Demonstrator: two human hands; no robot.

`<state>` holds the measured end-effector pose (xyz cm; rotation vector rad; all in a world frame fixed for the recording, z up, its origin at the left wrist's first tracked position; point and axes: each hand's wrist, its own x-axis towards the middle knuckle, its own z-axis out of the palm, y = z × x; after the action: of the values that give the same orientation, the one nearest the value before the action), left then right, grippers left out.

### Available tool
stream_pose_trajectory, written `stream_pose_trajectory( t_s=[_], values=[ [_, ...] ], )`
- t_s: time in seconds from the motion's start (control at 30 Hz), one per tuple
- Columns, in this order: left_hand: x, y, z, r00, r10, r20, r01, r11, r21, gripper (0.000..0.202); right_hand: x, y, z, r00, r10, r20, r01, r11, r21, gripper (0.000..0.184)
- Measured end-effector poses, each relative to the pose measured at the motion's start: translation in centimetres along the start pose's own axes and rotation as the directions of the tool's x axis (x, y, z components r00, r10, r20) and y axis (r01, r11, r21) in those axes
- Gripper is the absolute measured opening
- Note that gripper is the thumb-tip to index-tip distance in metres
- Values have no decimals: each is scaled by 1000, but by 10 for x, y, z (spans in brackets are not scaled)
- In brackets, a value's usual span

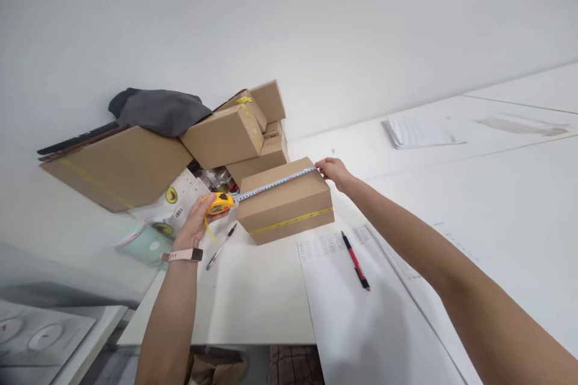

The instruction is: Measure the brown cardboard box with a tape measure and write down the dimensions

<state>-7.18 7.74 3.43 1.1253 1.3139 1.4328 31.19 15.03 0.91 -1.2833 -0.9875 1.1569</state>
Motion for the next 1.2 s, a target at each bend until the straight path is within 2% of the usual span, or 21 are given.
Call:
stream_pose_trajectory(
  t_s=[0.17,0.3,0.4,0.53,0.6,0.67,0.8,0.93,1.07,1.2],
  values=[
    [18,-10,-3,999,-45,12,46,994,-102,52,7,19,3,998,-32,-45,27,993,-115,13],
    [25,-21,3,998,-45,-39,34,971,-236,54,7,26,1,1000,1,-30,-7,981,-196,25],
    [23,-31,17,997,-73,-40,57,948,-312,45,3,28,2,998,66,6,-63,975,-213,32],
    [15,-40,34,992,-120,-27,102,925,-367,40,-5,29,6,971,210,114,-200,975,-95,39],
    [12,-40,39,992,-122,-36,99,918,-385,39,-12,27,8,944,284,166,-291,956,22,38],
    [8,-35,44,993,-113,-43,86,914,-397,38,-19,22,6,931,326,164,-343,935,88,35],
    [0,-17,62,997,-68,-40,46,910,-413,39,-27,5,-7,933,348,93,-357,927,111,31],
    [-4,-7,89,998,-55,-21,41,901,-431,38,-29,-15,-32,958,285,37,-287,952,109,30],
    [-7,-18,111,992,-127,-9,111,896,-430,38,-28,-21,-52,955,298,10,-298,953,59,31],
    [-11,-33,123,980,-198,6,184,895,-407,41,-24,-9,-65,925,380,4,-380,925,13,32]
  ],
)
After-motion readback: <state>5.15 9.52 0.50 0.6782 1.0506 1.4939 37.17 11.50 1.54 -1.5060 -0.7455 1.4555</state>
